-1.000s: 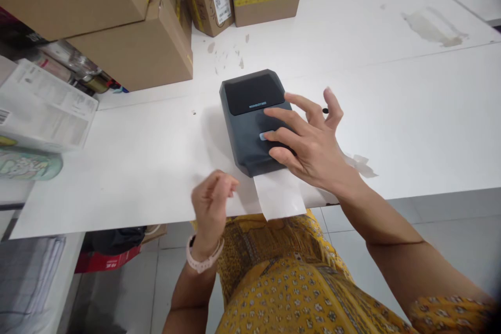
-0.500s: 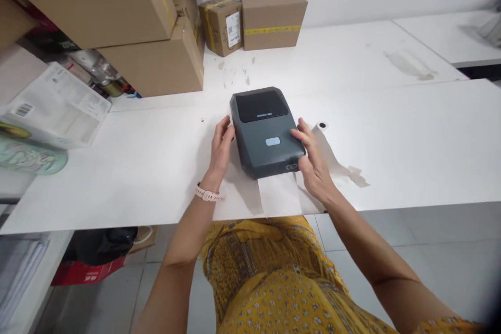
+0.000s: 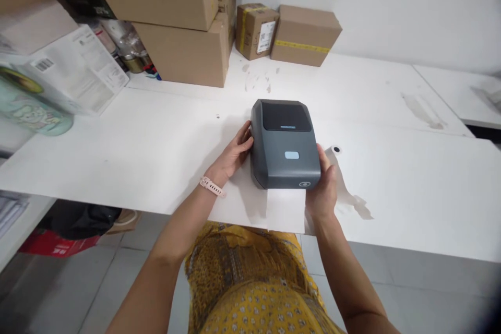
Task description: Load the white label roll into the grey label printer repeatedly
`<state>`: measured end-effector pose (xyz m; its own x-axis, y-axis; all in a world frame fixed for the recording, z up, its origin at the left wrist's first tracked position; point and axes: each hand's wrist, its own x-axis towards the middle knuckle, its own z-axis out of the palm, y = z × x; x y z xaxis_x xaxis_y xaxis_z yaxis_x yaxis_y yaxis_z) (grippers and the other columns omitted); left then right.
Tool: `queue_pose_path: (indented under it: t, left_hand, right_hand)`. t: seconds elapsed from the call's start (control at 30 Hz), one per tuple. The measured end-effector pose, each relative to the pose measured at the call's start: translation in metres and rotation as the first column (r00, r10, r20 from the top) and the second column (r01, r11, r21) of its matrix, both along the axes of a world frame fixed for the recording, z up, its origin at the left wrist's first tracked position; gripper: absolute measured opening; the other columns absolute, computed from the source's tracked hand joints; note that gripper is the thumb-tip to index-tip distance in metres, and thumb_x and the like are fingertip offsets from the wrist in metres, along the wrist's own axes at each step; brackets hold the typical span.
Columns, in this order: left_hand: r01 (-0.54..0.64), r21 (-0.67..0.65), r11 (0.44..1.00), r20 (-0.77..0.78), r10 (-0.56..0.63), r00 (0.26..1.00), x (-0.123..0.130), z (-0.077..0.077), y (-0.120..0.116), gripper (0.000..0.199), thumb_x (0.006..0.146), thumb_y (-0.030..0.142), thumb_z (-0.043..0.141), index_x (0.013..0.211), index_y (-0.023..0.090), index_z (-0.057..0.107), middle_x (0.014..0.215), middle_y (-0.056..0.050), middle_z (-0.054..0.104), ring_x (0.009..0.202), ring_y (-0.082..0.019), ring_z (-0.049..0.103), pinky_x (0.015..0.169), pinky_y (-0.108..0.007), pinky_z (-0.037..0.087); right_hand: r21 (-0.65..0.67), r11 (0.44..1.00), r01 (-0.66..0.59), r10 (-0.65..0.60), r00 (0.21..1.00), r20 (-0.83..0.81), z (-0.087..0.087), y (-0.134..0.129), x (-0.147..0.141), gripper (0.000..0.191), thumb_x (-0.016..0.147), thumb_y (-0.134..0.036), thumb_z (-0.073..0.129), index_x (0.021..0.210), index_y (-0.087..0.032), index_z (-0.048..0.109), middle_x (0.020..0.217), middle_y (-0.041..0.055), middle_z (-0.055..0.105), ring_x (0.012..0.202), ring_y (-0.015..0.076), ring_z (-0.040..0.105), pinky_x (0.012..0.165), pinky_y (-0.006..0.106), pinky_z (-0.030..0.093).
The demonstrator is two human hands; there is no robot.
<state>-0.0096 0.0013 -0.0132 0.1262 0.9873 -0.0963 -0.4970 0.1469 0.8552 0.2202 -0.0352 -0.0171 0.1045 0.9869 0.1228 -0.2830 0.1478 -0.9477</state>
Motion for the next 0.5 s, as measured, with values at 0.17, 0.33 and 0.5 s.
queue_pose_path:
  t: [0.17, 0.33, 0.5]
  left_hand:
    - [0.017, 0.002, 1.000, 0.020, -0.017, 1.000, -0.002, -0.006, -0.003, 0.101, 0.073, 0.050, 0.090, 0.161, 0.037, 0.042, 0.177, 0.001, 0.029, 0.166, -0.033, 0.017, 0.137, -0.049, 0.016]
    - [0.050, 0.035, 0.998, 0.016, -0.050, 0.999, -0.004, -0.007, -0.007, 0.106, 0.071, 0.051, 0.092, 0.163, 0.038, 0.039, 0.179, -0.001, 0.021, 0.167, -0.033, 0.010, 0.137, -0.050, 0.011]
    - [0.044, 0.032, 0.999, 0.035, -0.045, 0.998, -0.003, -0.007, -0.007, 0.114, 0.069, 0.053, 0.093, 0.165, 0.035, 0.034, 0.180, -0.003, 0.013, 0.168, -0.032, 0.004, 0.137, -0.049, 0.007]
  right_hand:
    - [-0.121, 0.993, 0.014, -0.021, 0.998, -0.060, 0.007, -0.005, -0.011, 0.059, 0.102, -0.068, 0.039, 0.149, -0.037, 0.058, 0.159, 0.0005, 0.057, 0.149, 0.0267, 0.053, 0.126, 0.059, 0.038]
    - [-0.150, 0.986, 0.077, -0.079, 0.997, -0.010, 0.015, -0.009, -0.015, 0.059, 0.103, -0.067, 0.039, 0.149, -0.035, 0.059, 0.156, 0.0007, 0.060, 0.152, 0.0254, 0.049, 0.129, 0.057, 0.034]
    - [-0.161, 0.983, 0.087, -0.081, 0.996, 0.042, 0.010, -0.011, -0.011, 0.058, 0.105, -0.067, 0.034, 0.150, -0.039, 0.057, 0.160, -0.0033, 0.056, 0.155, 0.0241, 0.044, 0.133, 0.057, 0.027]
